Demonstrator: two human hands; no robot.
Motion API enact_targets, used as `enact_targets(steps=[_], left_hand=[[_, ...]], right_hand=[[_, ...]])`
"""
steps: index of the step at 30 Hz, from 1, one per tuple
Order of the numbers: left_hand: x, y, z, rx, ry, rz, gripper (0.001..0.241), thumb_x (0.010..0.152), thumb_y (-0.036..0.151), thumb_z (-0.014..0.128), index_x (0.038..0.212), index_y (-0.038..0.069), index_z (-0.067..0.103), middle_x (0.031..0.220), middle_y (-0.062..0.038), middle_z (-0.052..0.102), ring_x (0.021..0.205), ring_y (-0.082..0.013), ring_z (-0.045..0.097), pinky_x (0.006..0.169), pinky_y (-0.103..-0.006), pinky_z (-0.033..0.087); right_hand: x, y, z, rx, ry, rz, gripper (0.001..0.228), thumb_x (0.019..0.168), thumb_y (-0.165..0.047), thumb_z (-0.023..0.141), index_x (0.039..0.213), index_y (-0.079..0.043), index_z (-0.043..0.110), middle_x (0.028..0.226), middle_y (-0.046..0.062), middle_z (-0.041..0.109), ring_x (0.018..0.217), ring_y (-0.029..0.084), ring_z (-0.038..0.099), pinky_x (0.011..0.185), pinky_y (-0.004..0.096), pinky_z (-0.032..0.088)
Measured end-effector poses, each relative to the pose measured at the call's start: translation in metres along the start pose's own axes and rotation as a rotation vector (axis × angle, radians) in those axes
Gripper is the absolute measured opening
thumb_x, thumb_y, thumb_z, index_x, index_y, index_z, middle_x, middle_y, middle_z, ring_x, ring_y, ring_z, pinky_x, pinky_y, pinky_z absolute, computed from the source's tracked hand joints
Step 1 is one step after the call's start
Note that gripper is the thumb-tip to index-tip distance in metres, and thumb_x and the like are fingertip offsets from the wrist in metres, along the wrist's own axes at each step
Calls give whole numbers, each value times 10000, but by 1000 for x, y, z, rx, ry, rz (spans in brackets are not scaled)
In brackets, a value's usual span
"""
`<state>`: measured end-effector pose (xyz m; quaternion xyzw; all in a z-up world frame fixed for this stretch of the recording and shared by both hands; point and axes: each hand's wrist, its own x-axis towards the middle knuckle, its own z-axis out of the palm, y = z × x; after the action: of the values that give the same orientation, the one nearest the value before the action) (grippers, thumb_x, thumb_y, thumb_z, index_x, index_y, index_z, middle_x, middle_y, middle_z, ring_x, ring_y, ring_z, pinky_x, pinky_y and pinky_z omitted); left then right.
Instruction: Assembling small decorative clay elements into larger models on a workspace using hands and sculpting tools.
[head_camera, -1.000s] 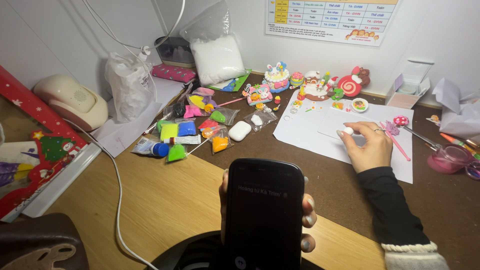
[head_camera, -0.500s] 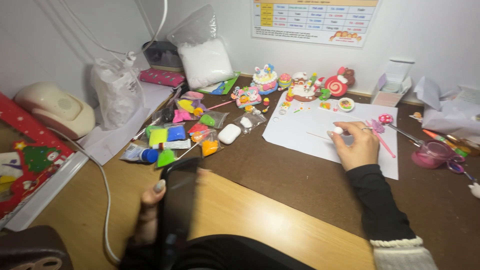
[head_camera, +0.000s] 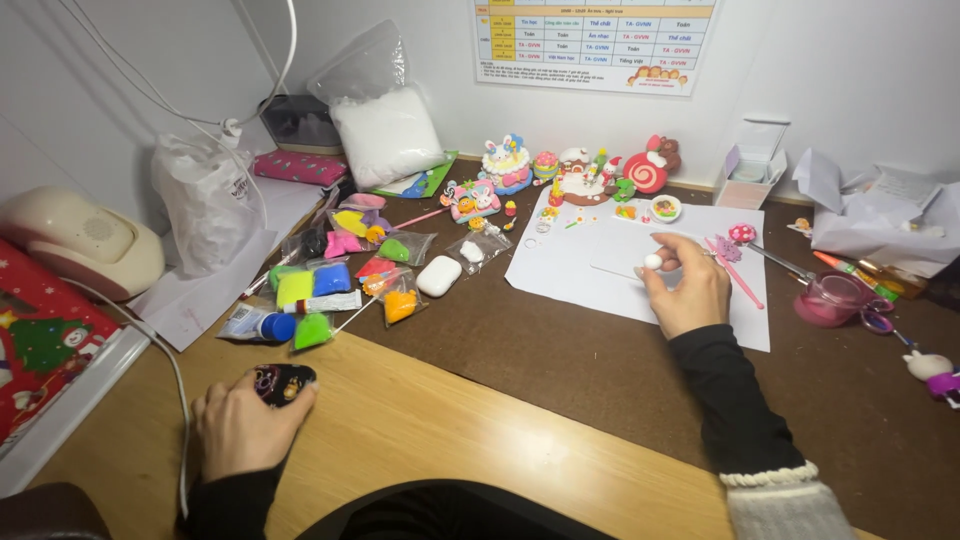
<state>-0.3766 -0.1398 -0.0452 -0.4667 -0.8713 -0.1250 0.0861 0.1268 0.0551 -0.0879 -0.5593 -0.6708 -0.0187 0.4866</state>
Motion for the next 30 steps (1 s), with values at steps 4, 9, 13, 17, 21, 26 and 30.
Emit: enact_targets(steps=[4,9,13,17,21,26,30], left_hand=[[4,43,-20,44,-46,-1,832,793,699,655,1341,72,621,1308,-241,644,1292,-421,524,1053,-566,391],[2,189,-25,-1001,40,778,348,850,271,816,1107,43,761,1046,-167,760,1102,-351,690,1016,-421,485],[15,317,30,-1282,-616,676,394,951,376,707,1162,46,749,1047,-171,781,1097,-270,725,920,-406,598],[11,386,75,-1553,-1344,341,591,1069,466,521,1307,-70,595,1126,-232,702,1013,-289,727,833,-383,628],[-5,403,82,-1757,-1523,289,570,1004,371,731,1315,-84,589,1077,-218,644,1017,-324,702,934,-486,584],[6,407,109,-1824,-1457,331,444,976,249,772,1248,-78,645,981,-171,691,886,-229,737,860,-401,634],[11,404,103,-1783,-1423,403,316,968,207,762,1157,-41,710,887,-160,715,875,-211,740,860,-375,632]], right_hand=[[1,-16,-6,36,13,37,440,813,-152,823,1220,-118,661,960,17,714,812,173,660,866,387,498],[-3,-5,-1,48,55,-36,489,787,-76,856,1237,-123,667,937,13,738,902,223,695,942,399,483],[-5,-9,0,21,107,-97,556,762,-89,861,1282,-164,679,977,-29,747,942,197,692,974,379,458],[-2,-19,-3,-32,149,-177,664,767,-90,841,1401,-147,652,1071,-30,767,1095,238,649,1077,425,386],[-4,-8,7,-71,140,-170,699,760,-114,848,1425,-152,637,1085,-64,781,1135,200,637,1073,387,394],[-3,-2,14,-99,83,-195,603,769,-179,854,1350,-173,695,1101,-27,776,1129,226,644,1004,388,432],[-3,2,13,-130,60,-225,448,833,-248,834,1269,-212,737,1219,-45,750,1129,214,646,973,366,452]])
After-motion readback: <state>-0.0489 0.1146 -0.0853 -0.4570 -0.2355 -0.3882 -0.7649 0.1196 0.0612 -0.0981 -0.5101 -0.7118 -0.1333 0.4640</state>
